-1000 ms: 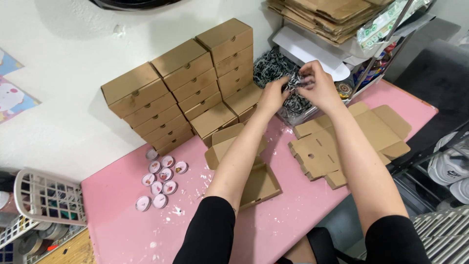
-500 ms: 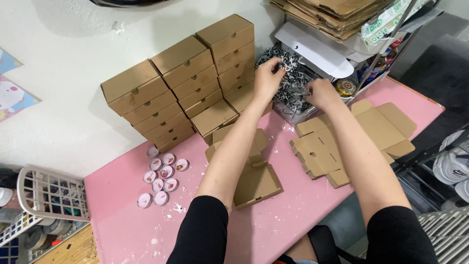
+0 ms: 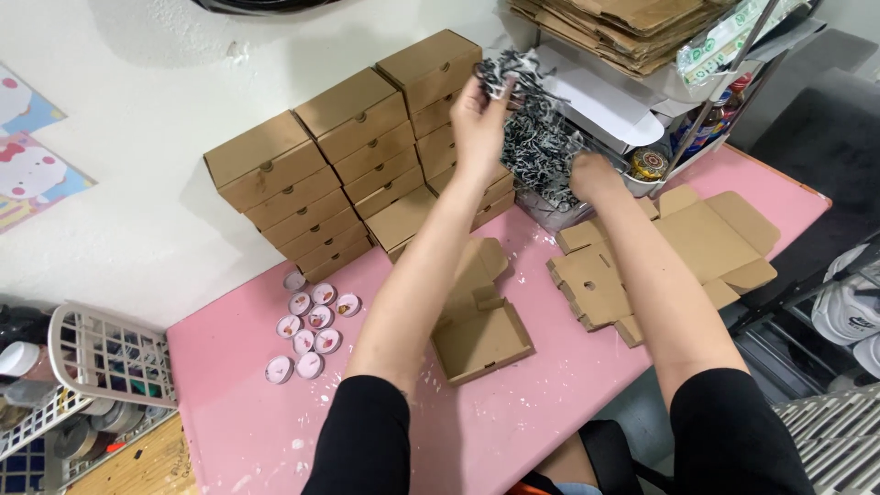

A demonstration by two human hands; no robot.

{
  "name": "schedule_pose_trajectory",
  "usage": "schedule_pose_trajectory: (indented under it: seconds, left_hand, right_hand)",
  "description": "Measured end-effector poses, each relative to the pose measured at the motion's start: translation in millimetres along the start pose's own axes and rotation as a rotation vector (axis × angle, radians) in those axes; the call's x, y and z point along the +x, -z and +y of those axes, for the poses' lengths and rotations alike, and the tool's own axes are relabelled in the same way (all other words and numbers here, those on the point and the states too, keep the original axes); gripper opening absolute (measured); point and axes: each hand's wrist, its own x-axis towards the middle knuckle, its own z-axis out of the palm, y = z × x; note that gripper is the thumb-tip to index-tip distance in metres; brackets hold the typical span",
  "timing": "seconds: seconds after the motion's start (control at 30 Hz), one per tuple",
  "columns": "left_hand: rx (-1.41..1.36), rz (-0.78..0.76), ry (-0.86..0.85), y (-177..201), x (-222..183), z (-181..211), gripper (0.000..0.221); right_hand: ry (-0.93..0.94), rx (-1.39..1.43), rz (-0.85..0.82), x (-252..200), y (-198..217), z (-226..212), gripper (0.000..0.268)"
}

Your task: Assemble cardboard boxes and pack them with small pink items and shredded paper filler.

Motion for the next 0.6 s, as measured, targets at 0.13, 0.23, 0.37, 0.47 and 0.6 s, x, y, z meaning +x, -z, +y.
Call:
schedule_pose_trajectory:
  seconds: [0.13, 0.23, 0.37, 0.47, 0.6]
  left_hand:
    - [0.034, -0.034, 0.055, 21.3, -16.3, 73.2, 0.014]
    - [0.200, -0.185, 0.151, 46.7, -48.6, 113.8, 0.016]
    - [0.392, -0.385, 0.198, 71.5, -95.0, 153.8, 0.013]
    - [0.429, -0.425, 0.257, 83.8, -120.8, 171.3, 0.012]
    - [0.511, -0.434, 0.288, 95.0, -153.7, 175.7, 0.018]
  right_hand:
    - [0.020, 0.016, -0.043, -10.1, 42.1, -25.6, 0.031]
    - [0.070, 0.070, -0.070, -36.2, 103.8, -59.9, 0.048]
    - [0.047, -0.127, -0.099, -90.9, 185.8, -110.2, 0.054]
    - [0.174, 0.089, -0.038, -141.9, 237.0, -160.8, 0.046]
    - [0.439, 0.901, -0.221, -200.7, 254.3, -226.0, 0.054]
